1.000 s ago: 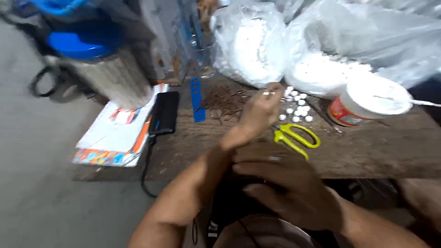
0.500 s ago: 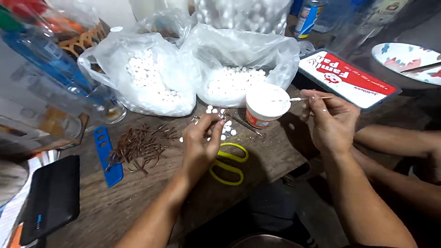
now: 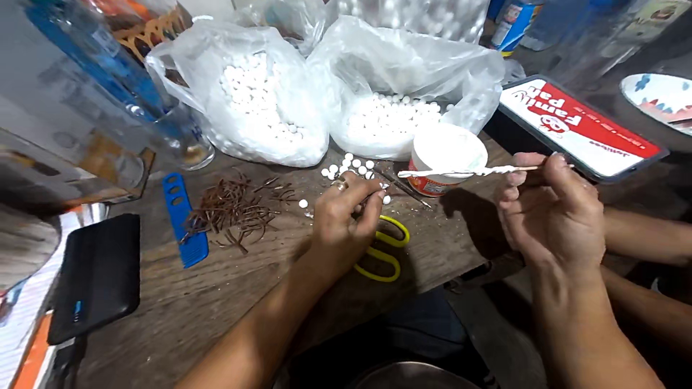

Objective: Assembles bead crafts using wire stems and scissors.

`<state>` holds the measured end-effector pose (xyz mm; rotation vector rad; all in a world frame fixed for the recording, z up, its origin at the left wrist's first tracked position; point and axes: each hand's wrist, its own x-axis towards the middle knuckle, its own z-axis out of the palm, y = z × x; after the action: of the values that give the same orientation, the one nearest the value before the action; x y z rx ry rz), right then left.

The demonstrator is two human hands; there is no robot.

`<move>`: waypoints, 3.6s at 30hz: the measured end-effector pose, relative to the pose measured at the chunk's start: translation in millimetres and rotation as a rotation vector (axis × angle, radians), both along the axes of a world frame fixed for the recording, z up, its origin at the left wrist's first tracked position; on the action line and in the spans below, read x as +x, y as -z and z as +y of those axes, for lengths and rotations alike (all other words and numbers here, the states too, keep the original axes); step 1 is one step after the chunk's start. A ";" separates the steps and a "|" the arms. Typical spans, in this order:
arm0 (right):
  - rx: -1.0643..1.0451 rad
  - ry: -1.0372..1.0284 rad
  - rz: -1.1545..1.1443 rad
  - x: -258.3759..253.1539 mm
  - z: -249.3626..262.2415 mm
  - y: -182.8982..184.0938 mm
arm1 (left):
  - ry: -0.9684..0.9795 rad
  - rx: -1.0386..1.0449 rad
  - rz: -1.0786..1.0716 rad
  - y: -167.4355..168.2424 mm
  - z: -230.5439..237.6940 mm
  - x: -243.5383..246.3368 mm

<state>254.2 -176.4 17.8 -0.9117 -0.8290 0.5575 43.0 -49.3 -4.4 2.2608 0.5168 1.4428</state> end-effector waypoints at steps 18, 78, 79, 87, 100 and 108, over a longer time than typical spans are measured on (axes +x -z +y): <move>-0.019 -0.005 -0.018 -3.1 0.1 1.7 | 0.002 -0.002 0.004 -0.9 -0.4 -0.6; -0.006 0.025 0.000 -10.6 -0.4 11.5 | -0.018 -0.030 -0.010 -1.7 -2.9 -0.3; -0.004 0.019 -0.007 -10.8 -0.6 11.6 | -0.020 -0.029 -0.011 -1.7 -2.6 -0.5; 0.008 0.020 -0.033 -13.7 -5.1 10.1 | -0.024 -0.033 -0.018 -1.7 -2.2 -0.2; -0.002 0.037 0.018 -13.0 -3.5 11.4 | -0.041 -0.037 0.006 -2.3 -3.1 -1.3; -0.006 0.026 0.027 -10.9 -1.3 11.6 | -0.029 -0.036 -0.003 -1.5 -3.3 -0.6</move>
<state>243.3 -177.7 6.2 -0.9172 -0.7903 0.5493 42.4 -52.6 -2.9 2.2316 0.5722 1.4387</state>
